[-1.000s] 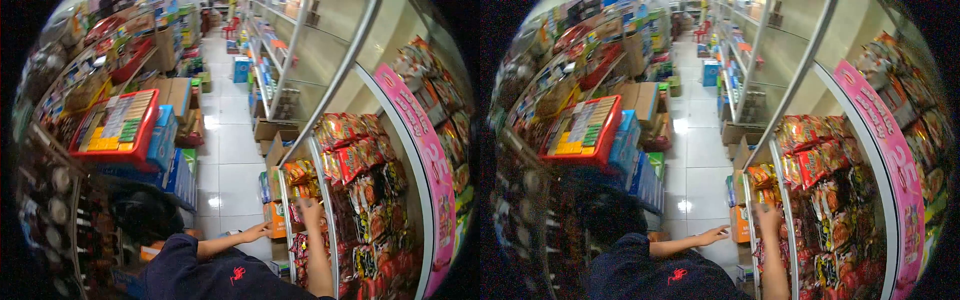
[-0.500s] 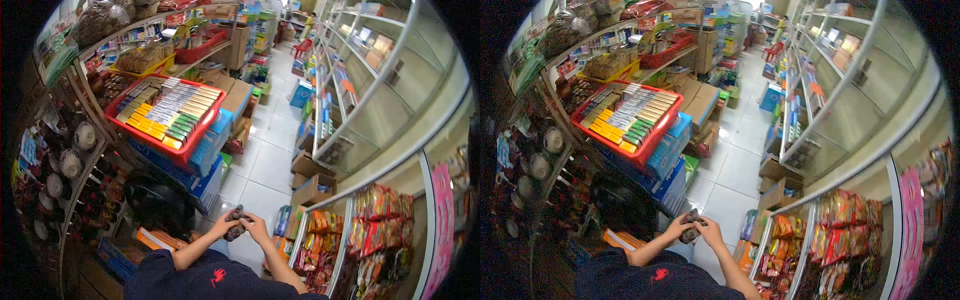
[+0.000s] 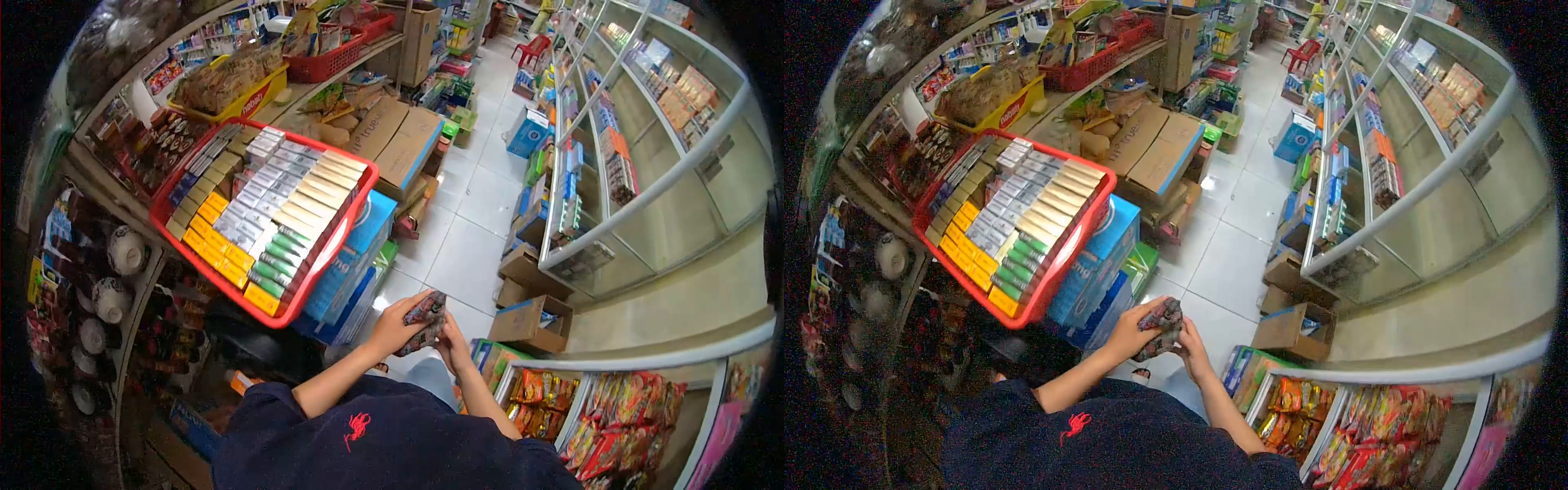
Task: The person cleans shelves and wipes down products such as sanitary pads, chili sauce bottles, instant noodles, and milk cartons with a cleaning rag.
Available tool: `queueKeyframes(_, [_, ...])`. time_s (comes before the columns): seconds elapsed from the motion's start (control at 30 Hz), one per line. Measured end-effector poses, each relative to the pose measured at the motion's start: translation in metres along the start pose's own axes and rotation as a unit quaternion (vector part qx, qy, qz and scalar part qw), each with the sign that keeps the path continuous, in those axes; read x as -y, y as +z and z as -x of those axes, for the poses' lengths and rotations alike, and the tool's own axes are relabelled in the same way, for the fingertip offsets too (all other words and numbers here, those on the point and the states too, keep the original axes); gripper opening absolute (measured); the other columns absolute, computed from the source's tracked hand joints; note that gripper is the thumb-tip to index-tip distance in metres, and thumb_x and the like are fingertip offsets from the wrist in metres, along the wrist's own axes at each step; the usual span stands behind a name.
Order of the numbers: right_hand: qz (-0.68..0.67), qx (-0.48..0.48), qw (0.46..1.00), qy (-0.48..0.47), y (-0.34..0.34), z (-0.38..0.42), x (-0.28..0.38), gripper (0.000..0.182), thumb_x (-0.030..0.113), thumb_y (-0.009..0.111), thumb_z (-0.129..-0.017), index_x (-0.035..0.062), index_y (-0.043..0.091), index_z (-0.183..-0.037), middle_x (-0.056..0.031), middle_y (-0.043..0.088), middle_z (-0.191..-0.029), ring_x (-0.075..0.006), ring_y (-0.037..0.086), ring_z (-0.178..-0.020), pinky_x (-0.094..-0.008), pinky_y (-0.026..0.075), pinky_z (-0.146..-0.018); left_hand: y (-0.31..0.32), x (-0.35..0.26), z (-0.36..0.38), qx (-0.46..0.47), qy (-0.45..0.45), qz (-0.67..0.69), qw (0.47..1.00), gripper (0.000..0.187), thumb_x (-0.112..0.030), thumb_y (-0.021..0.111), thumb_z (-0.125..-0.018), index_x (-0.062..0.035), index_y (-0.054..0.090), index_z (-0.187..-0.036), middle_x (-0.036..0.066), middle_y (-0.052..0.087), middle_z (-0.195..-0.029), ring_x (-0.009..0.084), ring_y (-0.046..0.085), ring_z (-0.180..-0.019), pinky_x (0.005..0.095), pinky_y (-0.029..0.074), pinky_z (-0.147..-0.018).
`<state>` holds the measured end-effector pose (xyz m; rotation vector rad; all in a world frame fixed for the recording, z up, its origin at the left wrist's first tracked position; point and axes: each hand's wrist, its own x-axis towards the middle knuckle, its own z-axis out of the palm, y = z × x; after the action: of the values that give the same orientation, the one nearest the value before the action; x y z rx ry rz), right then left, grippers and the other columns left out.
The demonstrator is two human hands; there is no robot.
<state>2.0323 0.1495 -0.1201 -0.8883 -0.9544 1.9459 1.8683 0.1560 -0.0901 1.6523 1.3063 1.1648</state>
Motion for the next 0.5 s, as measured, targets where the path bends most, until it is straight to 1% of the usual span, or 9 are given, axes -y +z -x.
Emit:
queueKeyframes(0.07, [-0.023, 0.015, 0.999, 0.018, -0.013, -0.031, 0.003, 0.060, 0.042, 0.045, -0.082, 0.0103, 0.025, -0.128, -0.0055, 0.036, -0.125, -0.0185, 0.039, -0.110, -0.0363, 0.039, -0.084, 0.006, 0.006, -0.020, 0.004, -0.021, 0.009, 1.000, 0.053, -0.014, 0.062, -0.071, -0.0126, 0.044, -0.120, 0.016, 0.054, -0.106, 0.0290, 0.053, -0.097, 0.0333, 0.042, -0.082])
queueKeyframes(0.1, [-0.079, 0.010, 0.997, 0.021, -0.020, -0.045, 0.010, 0.052, 0.032, 0.051, -0.081, 0.0079, 0.032, -0.123, -0.0064, 0.041, -0.119, -0.0168, 0.043, -0.104, -0.0324, 0.039, -0.083, 0.012, 0.011, -0.031, -0.019, -0.038, 0.004, 0.999, 0.051, -0.016, 0.061, -0.072, -0.0109, 0.044, -0.120, 0.016, 0.054, -0.105, 0.0292, 0.053, -0.097, 0.0331, 0.041, -0.082])
queueKeyframes(0.13, [-0.082, 0.013, 0.996, 0.017, -0.030, -0.060, 0.017, 0.052, 0.032, 0.051, -0.081, 0.0079, 0.032, -0.123, -0.0064, 0.041, -0.119, -0.0168, 0.043, -0.104, -0.0324, 0.039, -0.083, 0.018, 0.015, -0.044, -0.041, -0.055, 0.000, 0.998, 0.050, -0.018, 0.061, -0.073, -0.0092, 0.044, -0.119, 0.016, 0.054, -0.105, 0.0294, 0.053, -0.097, 0.0328, 0.041, -0.082])
queueKeyframes(0.2, [0.049, -0.014, 0.998, -0.024, -0.049, -0.092, 0.038, 0.035, 0.016, 0.056, -0.079, 0.0038, 0.045, -0.109, -0.0057, 0.052, -0.100, -0.0138, 0.051, -0.090, -0.0265, 0.042, -0.076, 0.027, 0.010, -0.077, -0.034, -0.109, -0.021, 0.993, 0.045, -0.024, 0.054, -0.079, -0.0056, 0.044, -0.119, 0.016, 0.053, -0.106, 0.0298, 0.051, -0.099, 0.0326, 0.040, -0.083])
queueKeyframes(0.23, [0.068, -0.037, 0.996, -0.033, -0.061, -0.105, 0.055, 0.017, 0.005, 0.058, -0.076, 0.0021, 0.052, -0.091, -0.0034, 0.056, -0.084, -0.0111, 0.053, -0.078, -0.0231, 0.043, -0.070, 0.034, 0.014, -0.097, -0.032, -0.123, -0.017, 0.992, 0.042, -0.027, 0.050, -0.082, -0.0045, 0.044, -0.117, 0.017, 0.053, -0.106, 0.0301, 0.050, -0.100, 0.0329, 0.039, -0.083])
queueKeyframes(0.3, [0.084, -0.049, 0.995, -0.040, -0.086, -0.126, 0.098, 0.015, 0.006, 0.059, -0.075, 0.0020, 0.052, -0.088, -0.0027, 0.056, -0.080, -0.0104, 0.053, -0.076, -0.0234, 0.043, -0.069, 0.048, 0.015, -0.138, -0.002, -0.152, -0.020, 0.988, 0.039, -0.031, 0.040, -0.087, -0.0025, 0.046, -0.114, 0.018, 0.051, -0.106, 0.0316, 0.048, -0.100, 0.0337, 0.037, -0.084])
queueKeyframes(0.4, [0.092, -0.065, 0.992, -0.055, -0.130, -0.159, 0.148, 0.013, 0.007, 0.061, -0.073, 0.0030, 0.053, -0.082, -0.0008, 0.054, -0.074, -0.0088, 0.051, -0.074, -0.0229, 0.042, -0.068, 0.070, -0.003, -0.197, 0.031, -0.152, -0.058, 0.986, 0.039, -0.031, 0.040, -0.087, -0.0014, 0.046, -0.112, 0.019, 0.051, -0.106, 0.0328, 0.048, -0.099, 0.0345, 0.037, -0.082])
queueKeyframes(0.43, [0.138, -0.062, 0.985, -0.082, -0.145, -0.169, 0.164, 0.013, 0.006, 0.061, -0.073, 0.0034, 0.052, -0.081, -0.0006, 0.054, -0.074, -0.0085, 0.051, -0.074, -0.0226, 0.041, -0.068, 0.080, 0.001, -0.216, 0.027, -0.101, -0.075, 0.992, 0.042, -0.031, 0.039, -0.087, -0.0033, 0.042, -0.118, 0.021, 0.052, -0.104, 0.0337, 0.049, -0.096, 0.0354, 0.038, -0.080])
queueKeyframes(0.5, [0.193, -0.071, 0.972, -0.117, -0.175, -0.194, 0.179, 0.014, 0.003, 0.062, -0.070, 0.0035, 0.052, -0.081, -0.0005, 0.053, -0.075, -0.0084, 0.050, -0.075, -0.0223, 0.040, -0.069, 0.095, -0.004, -0.252, 0.028, -0.099, -0.077, 0.992, 0.043, -0.030, 0.039, -0.087, -0.0056, 0.036, -0.123, 0.021, 0.052, -0.103, 0.0344, 0.050, -0.095, 0.0358, 0.039, -0.079])
